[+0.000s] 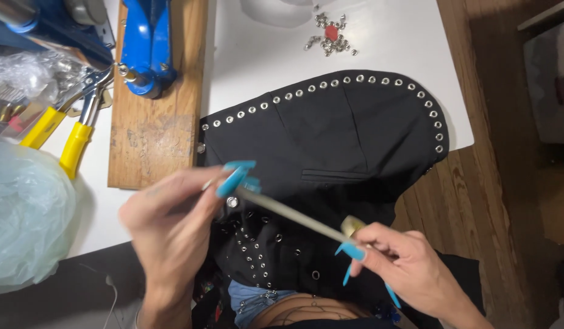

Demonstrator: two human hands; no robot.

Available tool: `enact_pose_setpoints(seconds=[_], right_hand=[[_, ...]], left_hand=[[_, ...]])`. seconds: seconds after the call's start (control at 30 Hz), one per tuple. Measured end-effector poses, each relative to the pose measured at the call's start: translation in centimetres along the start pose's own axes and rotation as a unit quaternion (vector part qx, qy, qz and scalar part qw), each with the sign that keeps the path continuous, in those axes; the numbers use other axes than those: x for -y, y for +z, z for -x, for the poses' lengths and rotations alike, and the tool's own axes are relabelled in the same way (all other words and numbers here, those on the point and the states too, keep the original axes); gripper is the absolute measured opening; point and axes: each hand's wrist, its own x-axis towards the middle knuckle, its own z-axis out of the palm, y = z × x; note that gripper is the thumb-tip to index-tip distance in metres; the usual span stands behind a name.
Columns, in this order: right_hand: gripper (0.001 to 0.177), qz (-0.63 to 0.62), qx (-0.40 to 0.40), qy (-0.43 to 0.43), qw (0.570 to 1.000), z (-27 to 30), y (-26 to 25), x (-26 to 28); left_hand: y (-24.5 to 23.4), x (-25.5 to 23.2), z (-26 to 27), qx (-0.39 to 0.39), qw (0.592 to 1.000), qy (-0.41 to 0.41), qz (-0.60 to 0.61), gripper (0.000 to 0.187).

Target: Applying thin adhesive tape to a black garment for marking or assembly preparation.

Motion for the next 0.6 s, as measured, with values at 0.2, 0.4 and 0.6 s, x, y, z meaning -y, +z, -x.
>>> enact_pose_setpoints(seconds=[0.2, 0.4, 0.6], right_hand=[[0.019, -0.132, -0.052, 0.13, 0.981, -0.3, 1.9, 0.3], [0.027, -0.249, -0.159, 0.171, 0.94, -1.7, 3.7, 1.8], [0.035, -0.255, -0.156, 0.258, 0.919, -3.2, 3.8, 3.0]], left_hand=[[2.0, 2.2, -4.7, 0.033, 0.993, 0.075, -0.082, 0.013], [3.9, 3.0, -8.8, 0.123, 0.992, 0.019, -0.035, 0.009], [5.4, 6.9, -9.9, 0.082, 0.993, 0.083, -0.013, 0.011]])
